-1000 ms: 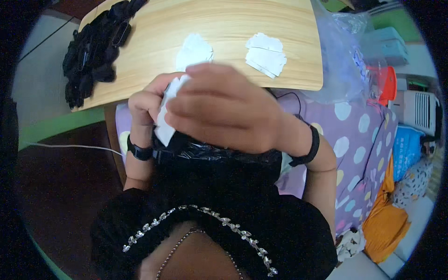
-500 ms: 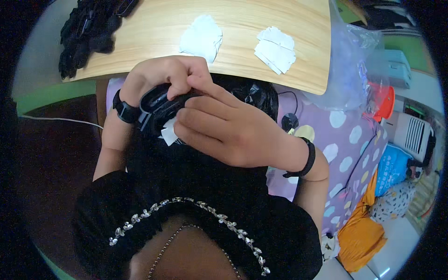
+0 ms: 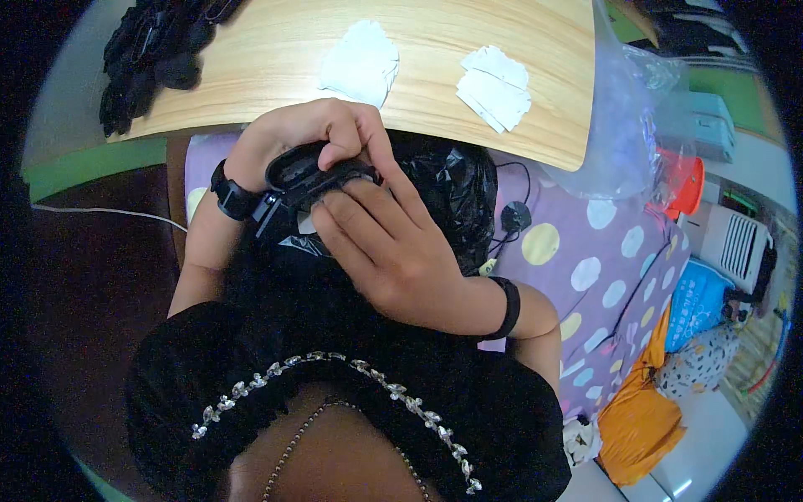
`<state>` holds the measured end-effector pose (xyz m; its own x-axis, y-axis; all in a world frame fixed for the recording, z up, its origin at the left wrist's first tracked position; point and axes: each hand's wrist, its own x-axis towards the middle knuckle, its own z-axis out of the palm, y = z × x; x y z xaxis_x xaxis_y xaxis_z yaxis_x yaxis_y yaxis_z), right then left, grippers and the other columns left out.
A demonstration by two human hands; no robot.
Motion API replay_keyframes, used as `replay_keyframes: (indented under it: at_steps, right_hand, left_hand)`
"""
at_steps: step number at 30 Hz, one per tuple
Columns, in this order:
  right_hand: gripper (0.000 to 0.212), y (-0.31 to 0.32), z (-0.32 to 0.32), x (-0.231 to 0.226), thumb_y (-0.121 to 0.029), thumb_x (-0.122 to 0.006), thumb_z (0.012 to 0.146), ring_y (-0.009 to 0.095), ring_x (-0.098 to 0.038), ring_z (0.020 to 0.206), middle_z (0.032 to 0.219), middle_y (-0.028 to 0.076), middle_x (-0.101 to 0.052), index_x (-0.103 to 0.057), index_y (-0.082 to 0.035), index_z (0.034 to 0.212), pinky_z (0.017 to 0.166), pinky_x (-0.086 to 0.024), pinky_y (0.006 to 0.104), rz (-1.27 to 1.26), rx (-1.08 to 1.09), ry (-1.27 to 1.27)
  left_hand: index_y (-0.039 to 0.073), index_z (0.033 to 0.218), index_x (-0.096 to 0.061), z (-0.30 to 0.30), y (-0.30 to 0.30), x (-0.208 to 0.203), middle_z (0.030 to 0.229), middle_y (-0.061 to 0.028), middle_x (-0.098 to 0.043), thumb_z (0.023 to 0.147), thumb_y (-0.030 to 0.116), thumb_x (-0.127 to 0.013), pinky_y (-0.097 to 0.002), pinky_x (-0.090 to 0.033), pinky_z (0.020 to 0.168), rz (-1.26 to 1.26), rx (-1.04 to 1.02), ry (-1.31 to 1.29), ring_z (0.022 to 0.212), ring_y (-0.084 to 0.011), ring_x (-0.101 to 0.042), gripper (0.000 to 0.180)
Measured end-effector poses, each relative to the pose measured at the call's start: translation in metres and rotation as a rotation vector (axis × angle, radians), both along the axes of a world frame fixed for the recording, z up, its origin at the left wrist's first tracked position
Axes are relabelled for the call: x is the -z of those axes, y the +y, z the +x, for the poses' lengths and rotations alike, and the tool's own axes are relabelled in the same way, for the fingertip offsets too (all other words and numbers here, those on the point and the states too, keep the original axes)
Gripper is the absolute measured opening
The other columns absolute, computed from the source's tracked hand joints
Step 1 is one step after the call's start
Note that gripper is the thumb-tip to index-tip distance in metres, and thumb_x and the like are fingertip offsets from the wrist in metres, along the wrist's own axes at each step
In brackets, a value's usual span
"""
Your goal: Wiping and inspecting black earbud cases with white wipes.
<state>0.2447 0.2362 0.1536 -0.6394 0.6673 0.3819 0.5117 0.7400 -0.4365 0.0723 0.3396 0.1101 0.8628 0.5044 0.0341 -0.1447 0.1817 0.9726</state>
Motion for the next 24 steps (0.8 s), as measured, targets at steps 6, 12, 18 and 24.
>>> replay_keyframes:
  at_steps: [6, 12, 18, 24]
  right_hand:
    - [0.028, -0.004, -0.003, 0.003, 0.001, -0.064, 0.068, 0.026, -0.058, 0.097, 0.095, 0.009, -0.061, -0.064, -0.003, 0.096, 0.105, -0.028, 0.0574, 0.083, 0.086, -0.010]
    - [0.025, -0.005, -0.004, 0.008, -0.001, -0.064, 0.069, 0.029, -0.053, 0.104, 0.095, 0.005, -0.061, -0.065, -0.009, 0.093, 0.105, -0.021, 0.0631, 0.221, 0.226, -0.102]
    - [0.020, 0.000, -0.009, 0.008, -0.004, -0.065, 0.073, 0.035, -0.048, 0.114, 0.108, 0.005, -0.059, -0.065, -0.011, 0.091, 0.101, -0.023, 0.0671, 0.075, 0.257, -0.113]
    - [0.013, 0.003, 0.036, 0.030, -0.008, -0.066, 0.079, 0.033, -0.048, 0.117, 0.114, 0.008, -0.058, -0.064, -0.007, 0.092, 0.098, -0.035, 0.0554, -0.460, 0.001, -0.210]
  left_hand:
    - [0.007, 0.074, -0.047, -0.006, -0.016, 0.005, 0.099, -0.0143, -0.060, 0.083, 0.011, -0.054, -0.0208, -0.044, 0.072, 0.183, -0.171, -0.134, 0.079, -0.0159, -0.055, 0.013]
    - [0.009, 0.074, -0.041, -0.006, -0.028, -0.006, 0.101, -0.0146, -0.059, 0.091, 0.018, -0.045, -0.0226, -0.044, 0.077, 0.080, -0.326, -0.033, 0.080, -0.0159, -0.054, 0.020]
    - [0.001, 0.093, -0.053, -0.012, -0.021, 0.010, 0.099, -0.0152, -0.063, 0.095, 0.021, -0.040, -0.0210, -0.050, 0.068, -0.308, -0.291, 0.076, 0.077, -0.0139, -0.059, 0.024]
    - [0.001, 0.125, -0.053, -0.026, -0.013, -0.041, 0.093, -0.0148, -0.066, 0.097, 0.023, -0.044, -0.0194, -0.052, 0.049, -0.218, 0.174, 0.868, 0.065, -0.0100, -0.064, 0.037]
